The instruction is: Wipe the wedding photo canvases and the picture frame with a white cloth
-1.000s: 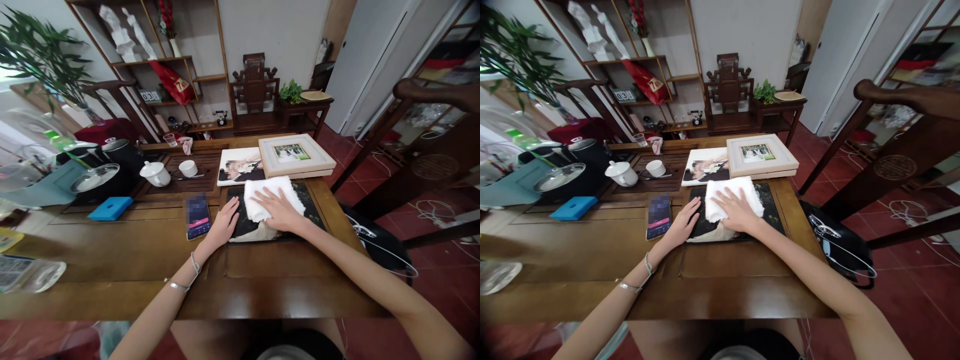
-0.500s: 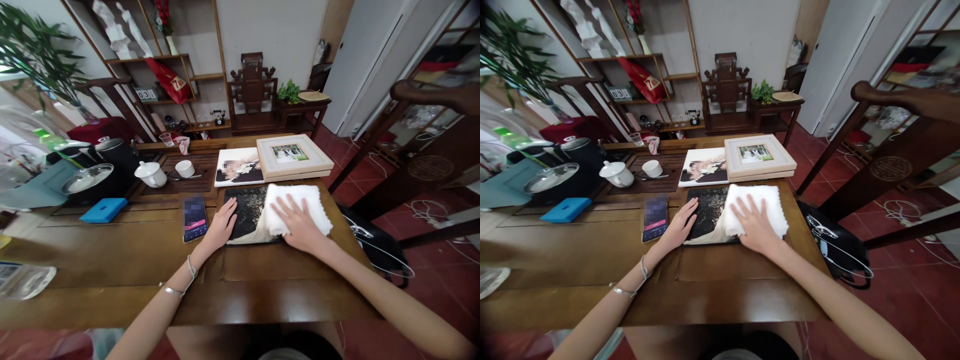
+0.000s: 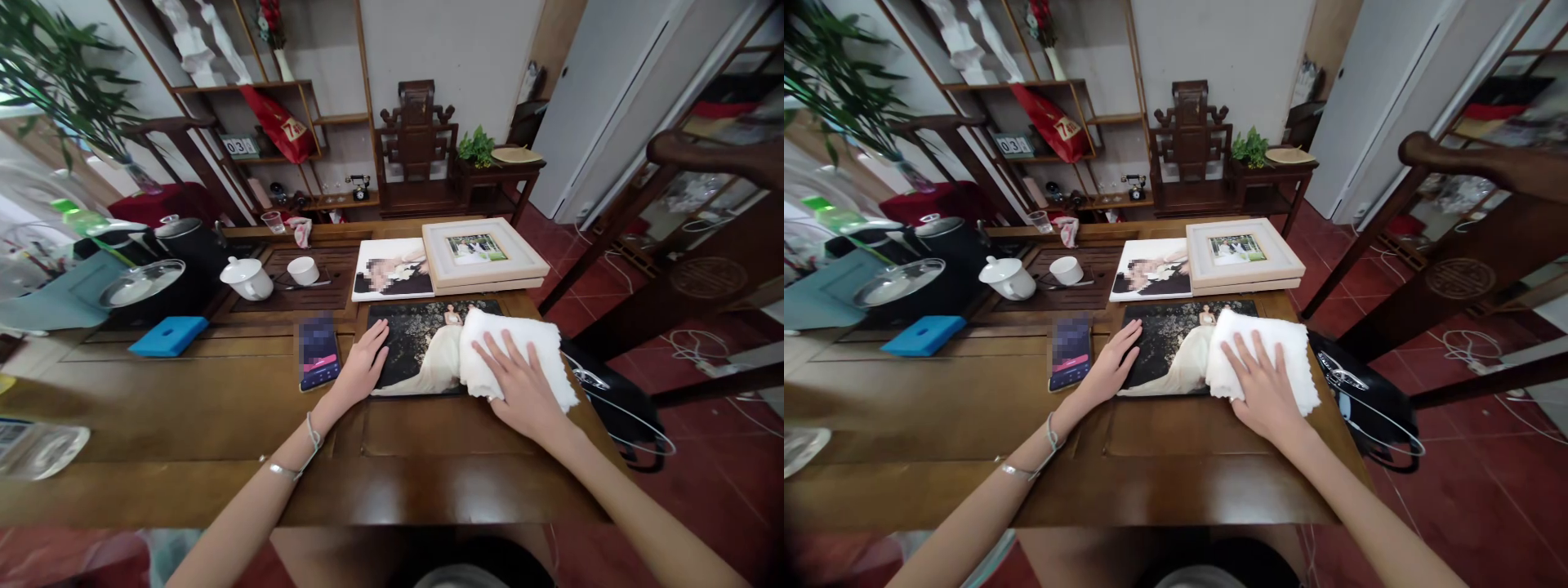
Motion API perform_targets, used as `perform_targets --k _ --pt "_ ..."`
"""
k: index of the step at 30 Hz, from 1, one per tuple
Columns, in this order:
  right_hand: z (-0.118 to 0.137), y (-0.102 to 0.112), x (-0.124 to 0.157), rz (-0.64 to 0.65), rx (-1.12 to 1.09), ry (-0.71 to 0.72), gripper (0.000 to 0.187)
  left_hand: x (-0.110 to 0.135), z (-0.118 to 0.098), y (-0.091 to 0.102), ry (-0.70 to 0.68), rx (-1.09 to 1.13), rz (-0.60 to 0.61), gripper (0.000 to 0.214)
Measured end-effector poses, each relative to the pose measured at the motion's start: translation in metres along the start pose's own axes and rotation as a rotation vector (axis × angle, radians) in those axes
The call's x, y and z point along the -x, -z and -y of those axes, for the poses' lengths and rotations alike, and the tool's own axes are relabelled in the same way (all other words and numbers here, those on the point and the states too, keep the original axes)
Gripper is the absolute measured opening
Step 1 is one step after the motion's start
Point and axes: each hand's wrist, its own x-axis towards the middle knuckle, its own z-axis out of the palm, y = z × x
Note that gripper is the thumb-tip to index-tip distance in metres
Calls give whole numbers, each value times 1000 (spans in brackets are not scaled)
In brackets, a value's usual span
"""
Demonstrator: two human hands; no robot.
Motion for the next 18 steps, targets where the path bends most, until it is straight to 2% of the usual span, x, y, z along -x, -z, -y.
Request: perform_targets --k 3,7,9,12,15,18 --pt "27 -2 -10 -3 22 -3 92 0 -1 -1 13 -16 -3 43" --pt "77 2 -31 23 -30 168 95 -1 0 0 18 -28 18 43" --pt "89 4 -36 24 -66 239 94 -1 1 1 14 -29 20 44" --pt "81 5 -31 16 -97 277 93 -1 1 2 2 -24 27 44" --pt "53 4 -12 4 -78 242 95 -1 0 3 3 -18 31 44" --pt "20 3 9 -21 -25 135 97 -1 -2 3 -6 -7 16 43"
